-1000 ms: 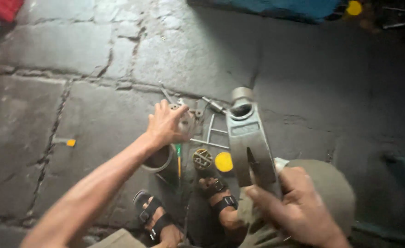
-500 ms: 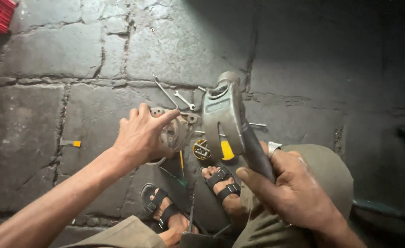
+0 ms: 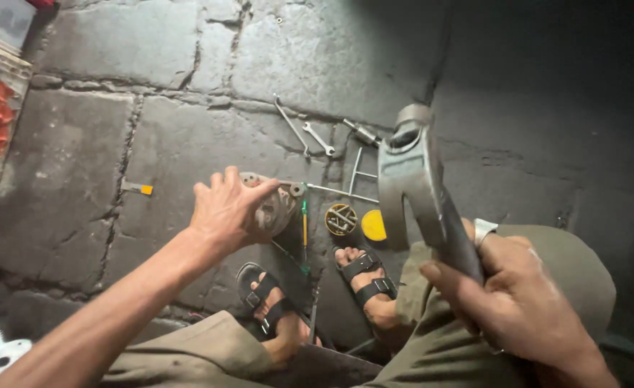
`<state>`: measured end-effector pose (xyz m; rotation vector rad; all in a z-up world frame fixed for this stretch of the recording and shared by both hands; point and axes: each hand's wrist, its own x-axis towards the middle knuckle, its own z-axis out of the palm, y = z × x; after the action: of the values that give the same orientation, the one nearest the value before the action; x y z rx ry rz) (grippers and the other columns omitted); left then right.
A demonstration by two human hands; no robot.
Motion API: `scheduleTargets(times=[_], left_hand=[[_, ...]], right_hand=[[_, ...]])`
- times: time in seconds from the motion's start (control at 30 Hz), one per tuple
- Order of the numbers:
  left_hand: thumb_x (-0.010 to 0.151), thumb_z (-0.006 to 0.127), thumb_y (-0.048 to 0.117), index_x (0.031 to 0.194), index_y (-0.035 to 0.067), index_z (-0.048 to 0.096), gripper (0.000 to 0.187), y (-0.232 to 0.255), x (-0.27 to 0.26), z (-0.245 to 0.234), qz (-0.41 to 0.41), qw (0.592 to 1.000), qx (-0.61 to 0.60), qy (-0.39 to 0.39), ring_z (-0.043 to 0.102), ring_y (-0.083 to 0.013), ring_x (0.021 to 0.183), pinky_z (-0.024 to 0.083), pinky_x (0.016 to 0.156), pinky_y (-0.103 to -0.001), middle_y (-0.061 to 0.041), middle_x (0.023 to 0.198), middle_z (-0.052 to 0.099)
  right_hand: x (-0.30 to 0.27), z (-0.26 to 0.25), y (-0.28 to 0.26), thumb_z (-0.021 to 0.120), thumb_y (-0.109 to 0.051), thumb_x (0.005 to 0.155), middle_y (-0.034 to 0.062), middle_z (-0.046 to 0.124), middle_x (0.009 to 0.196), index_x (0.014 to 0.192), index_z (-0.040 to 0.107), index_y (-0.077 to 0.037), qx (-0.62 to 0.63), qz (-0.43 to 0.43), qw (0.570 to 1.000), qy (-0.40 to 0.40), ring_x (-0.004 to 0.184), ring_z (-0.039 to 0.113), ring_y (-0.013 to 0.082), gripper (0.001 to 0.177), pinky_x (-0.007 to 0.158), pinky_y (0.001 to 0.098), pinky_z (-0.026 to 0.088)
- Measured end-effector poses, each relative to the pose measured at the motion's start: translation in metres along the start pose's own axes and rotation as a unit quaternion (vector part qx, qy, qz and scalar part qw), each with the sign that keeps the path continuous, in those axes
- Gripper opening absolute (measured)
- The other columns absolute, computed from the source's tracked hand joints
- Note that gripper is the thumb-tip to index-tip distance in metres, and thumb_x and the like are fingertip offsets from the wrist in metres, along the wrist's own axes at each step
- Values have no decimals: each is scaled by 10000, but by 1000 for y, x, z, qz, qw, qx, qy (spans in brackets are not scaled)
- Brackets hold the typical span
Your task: Disassembling and repairing an automotive alternator using various hand tools.
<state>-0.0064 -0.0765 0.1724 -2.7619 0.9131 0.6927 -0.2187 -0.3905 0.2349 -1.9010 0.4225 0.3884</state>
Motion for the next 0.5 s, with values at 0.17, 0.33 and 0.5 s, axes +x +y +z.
scheduleTargets(times=[0.17,0.33,0.5], left_hand=[[551,948,460,1405,409,502,965,2,2,15,2,1000,-19,6,554,-402,1116,504,801,-553,-182,1213,523],[514,974,386,1476,404,428,1106,-6,-6,34,28,993,-87,80,477,-439,1238,475,866,-594,-222,1340,456],[506,1019,314,1556,272,263,1294,10,-28,108,-33,866,-287,408,309,-473,1458,374,1190,-573,-220,1567,264]], right_hand=[[2,2,-28,744,-213,850,-9,595,488,1129,755,-74,-50,-31,998,-7,384,521,92,312,330,281,430],[8,1,-30,756,-189,868,31,571,493,1159,734,-93,-34,51,998,1,397,519,125,307,326,312,436],[12,-7,0,740,-188,941,27,581,537,917,673,-52,-51,42,998,2,425,528,110,154,340,287,453]])
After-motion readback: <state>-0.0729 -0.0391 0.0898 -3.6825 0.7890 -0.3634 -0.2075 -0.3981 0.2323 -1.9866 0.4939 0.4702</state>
